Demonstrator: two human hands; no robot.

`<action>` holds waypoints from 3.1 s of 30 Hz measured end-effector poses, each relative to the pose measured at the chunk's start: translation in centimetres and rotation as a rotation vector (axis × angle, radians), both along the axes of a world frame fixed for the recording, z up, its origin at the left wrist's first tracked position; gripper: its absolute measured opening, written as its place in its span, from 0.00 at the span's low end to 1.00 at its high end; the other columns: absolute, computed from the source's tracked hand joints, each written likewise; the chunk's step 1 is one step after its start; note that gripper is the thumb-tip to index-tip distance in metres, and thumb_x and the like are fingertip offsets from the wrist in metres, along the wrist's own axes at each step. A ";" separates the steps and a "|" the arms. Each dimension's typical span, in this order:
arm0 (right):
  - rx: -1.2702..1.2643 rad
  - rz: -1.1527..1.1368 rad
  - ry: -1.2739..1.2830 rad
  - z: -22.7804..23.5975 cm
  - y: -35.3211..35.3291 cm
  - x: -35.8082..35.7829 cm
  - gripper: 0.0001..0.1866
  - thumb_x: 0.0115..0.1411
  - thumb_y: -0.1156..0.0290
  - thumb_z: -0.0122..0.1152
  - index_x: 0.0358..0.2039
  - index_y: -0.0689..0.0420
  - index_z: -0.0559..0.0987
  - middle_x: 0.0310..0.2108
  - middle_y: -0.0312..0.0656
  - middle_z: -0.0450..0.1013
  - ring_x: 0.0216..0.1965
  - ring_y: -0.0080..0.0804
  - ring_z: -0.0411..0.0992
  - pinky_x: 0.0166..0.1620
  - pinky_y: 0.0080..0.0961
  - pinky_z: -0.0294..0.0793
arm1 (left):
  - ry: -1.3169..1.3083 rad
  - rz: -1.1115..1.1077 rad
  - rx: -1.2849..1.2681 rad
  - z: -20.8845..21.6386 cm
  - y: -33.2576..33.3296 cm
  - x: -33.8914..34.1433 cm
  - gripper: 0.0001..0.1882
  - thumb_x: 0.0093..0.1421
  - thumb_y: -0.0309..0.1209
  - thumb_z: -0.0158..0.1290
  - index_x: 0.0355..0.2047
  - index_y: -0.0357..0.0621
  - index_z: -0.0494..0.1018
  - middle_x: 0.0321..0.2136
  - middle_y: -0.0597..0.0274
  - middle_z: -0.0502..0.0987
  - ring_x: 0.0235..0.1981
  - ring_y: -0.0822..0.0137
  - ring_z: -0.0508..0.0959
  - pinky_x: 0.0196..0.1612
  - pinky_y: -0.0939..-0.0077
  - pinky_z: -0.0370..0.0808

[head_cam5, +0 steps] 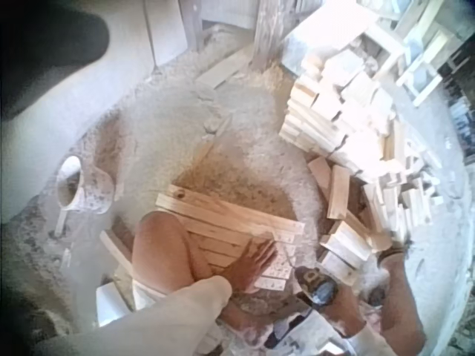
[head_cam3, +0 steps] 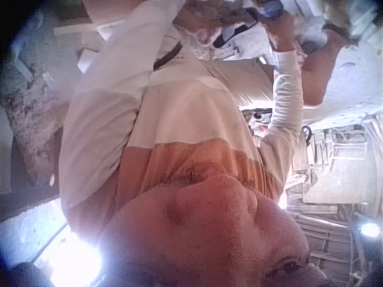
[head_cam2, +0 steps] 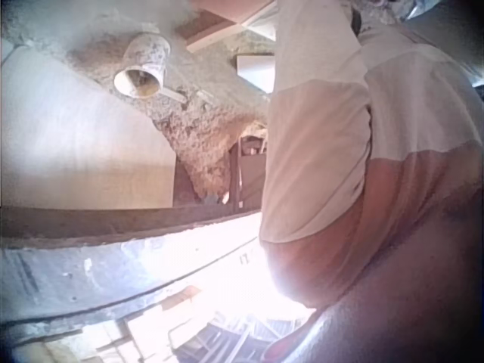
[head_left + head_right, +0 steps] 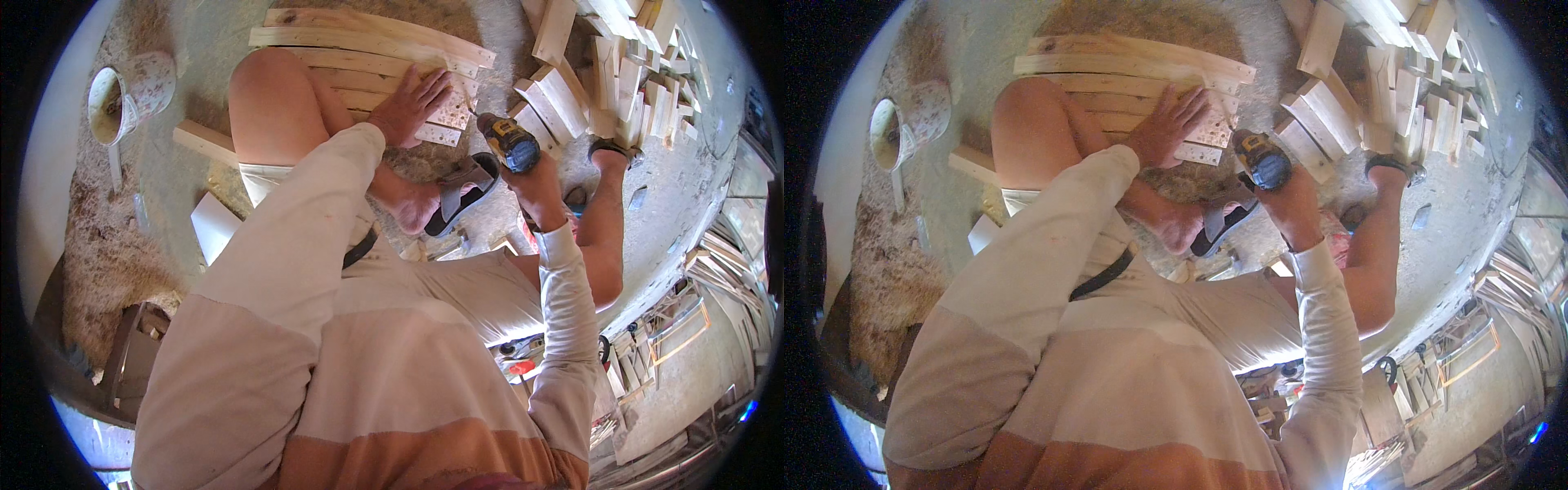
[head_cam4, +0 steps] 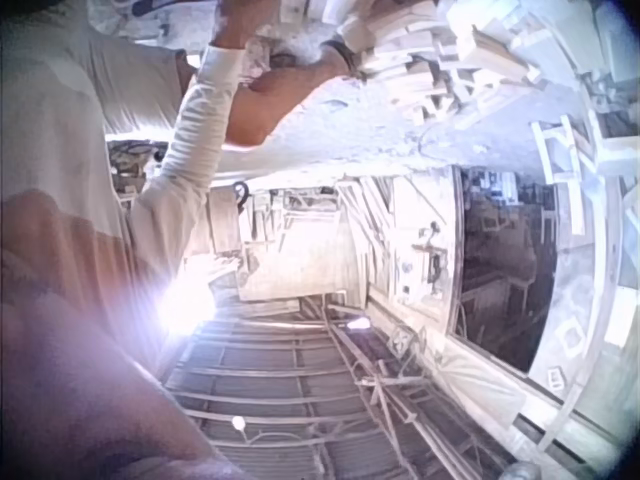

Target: The person gathers wooden planks from a workbench and floor, aligns them into a parallel arrangement on the ground, and secures them together using a power drill.

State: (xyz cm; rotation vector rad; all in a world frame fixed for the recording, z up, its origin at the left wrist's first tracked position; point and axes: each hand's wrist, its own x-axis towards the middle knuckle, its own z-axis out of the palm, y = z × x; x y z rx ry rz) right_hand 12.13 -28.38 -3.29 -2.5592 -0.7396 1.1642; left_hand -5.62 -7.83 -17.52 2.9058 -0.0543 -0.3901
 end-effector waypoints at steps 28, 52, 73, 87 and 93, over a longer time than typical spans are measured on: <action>0.202 -0.237 0.252 -0.4 1.5 3.5 0.15 0.52 0.75 0.73 0.38 0.68 0.82 0.27 0.43 0.81 0.22 0.28 0.78 0.26 0.27 0.77 | -0.068 0.011 0.015 -0.7 0.0 -0.3 0.66 0.45 0.65 0.64 0.76 0.42 0.50 0.78 0.49 0.44 0.79 0.51 0.40 0.73 0.29 0.40; 0.048 -0.050 0.161 -1.7 3.0 5.5 0.13 0.46 0.69 0.70 0.29 0.65 0.83 0.24 0.51 0.81 0.26 0.43 0.81 0.33 0.38 0.77 | -0.003 -0.016 0.056 0.3 0.3 -0.2 0.65 0.46 0.66 0.63 0.76 0.43 0.51 0.78 0.50 0.46 0.79 0.50 0.41 0.73 0.28 0.41; 0.256 -0.227 0.177 1.9 2.5 3.8 0.12 0.52 0.74 0.71 0.36 0.68 0.83 0.25 0.41 0.80 0.23 0.26 0.79 0.26 0.26 0.77 | -0.013 -0.001 0.094 0.1 0.2 -0.3 0.66 0.46 0.67 0.63 0.77 0.44 0.50 0.78 0.51 0.45 0.79 0.50 0.39 0.73 0.31 0.44; 0.216 -0.217 0.298 -0.7 2.7 2.7 0.16 0.53 0.74 0.72 0.41 0.66 0.81 0.26 0.41 0.80 0.23 0.27 0.78 0.28 0.27 0.76 | -0.003 -0.030 0.123 -0.1 0.0 -0.5 0.67 0.47 0.69 0.61 0.77 0.44 0.48 0.78 0.52 0.44 0.79 0.50 0.39 0.74 0.30 0.40; 0.218 -0.029 0.133 -2.0 2.2 3.5 0.18 0.48 0.71 0.72 0.39 0.64 0.82 0.28 0.47 0.82 0.26 0.40 0.81 0.34 0.37 0.78 | -0.038 -0.015 0.108 -0.3 0.0 -0.4 0.67 0.46 0.69 0.62 0.77 0.44 0.48 0.78 0.52 0.44 0.79 0.51 0.39 0.74 0.30 0.40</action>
